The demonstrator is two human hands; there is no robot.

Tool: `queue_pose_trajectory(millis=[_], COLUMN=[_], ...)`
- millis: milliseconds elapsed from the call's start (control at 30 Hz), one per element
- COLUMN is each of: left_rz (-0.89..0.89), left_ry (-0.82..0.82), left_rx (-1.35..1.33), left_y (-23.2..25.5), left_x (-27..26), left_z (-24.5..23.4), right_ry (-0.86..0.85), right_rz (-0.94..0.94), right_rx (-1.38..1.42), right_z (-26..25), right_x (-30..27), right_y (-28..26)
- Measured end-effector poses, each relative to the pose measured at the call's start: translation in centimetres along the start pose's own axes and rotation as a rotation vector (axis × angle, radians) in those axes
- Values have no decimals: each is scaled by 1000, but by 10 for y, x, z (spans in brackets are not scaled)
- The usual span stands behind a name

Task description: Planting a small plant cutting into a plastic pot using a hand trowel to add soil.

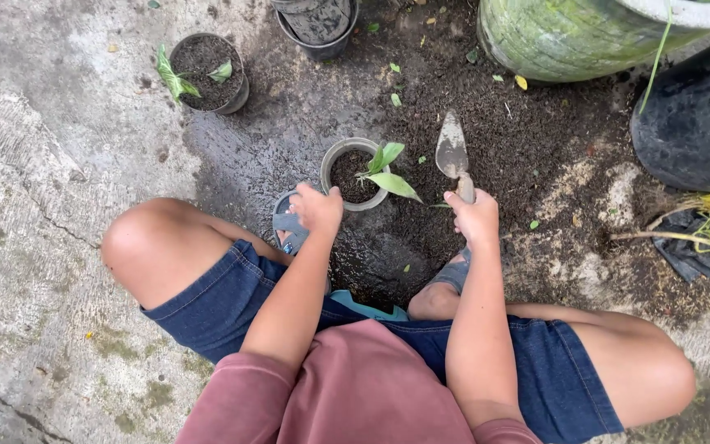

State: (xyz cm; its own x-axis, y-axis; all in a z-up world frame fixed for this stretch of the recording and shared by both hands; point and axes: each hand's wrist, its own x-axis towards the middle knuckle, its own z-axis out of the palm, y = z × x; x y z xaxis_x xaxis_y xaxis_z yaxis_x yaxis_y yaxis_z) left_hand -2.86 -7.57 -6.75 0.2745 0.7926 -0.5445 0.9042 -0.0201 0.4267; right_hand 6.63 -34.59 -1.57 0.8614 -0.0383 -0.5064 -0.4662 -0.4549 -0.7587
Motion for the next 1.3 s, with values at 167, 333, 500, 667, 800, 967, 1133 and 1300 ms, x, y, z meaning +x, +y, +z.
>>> queue_pose_trajectory(millis=[167,333,500,667,800,967,1133,1300], left_rz=[624,1077,1197,1157,1148,1083,935,595], left_ry=[-103,-187,-71,-69,-56,-76,-199,-375], left_rx=[248,580,540,464,400,232,-46,-348], left_y=[37,32,26,29,28,32,30,21], left_x=[-70,-67,-53,-46,-42,-49,-33,4], left_z=[-51,-48,-35,-32,-28,-32,-26,1], right_ry=[-14,-119,-238,-190,-210,-276,-266,-161], right_rz=[5,-3,8,3,16,64,2,-125], right_rx=[170,173,333,370,499,602,581,524], right_z=[12,32,54,53,44,39,45,57], right_x=[0,-19,-4,3,-9,-18,-26,-22], right_y=[-4,-24,4,-4,-20,-38,-49,-48])
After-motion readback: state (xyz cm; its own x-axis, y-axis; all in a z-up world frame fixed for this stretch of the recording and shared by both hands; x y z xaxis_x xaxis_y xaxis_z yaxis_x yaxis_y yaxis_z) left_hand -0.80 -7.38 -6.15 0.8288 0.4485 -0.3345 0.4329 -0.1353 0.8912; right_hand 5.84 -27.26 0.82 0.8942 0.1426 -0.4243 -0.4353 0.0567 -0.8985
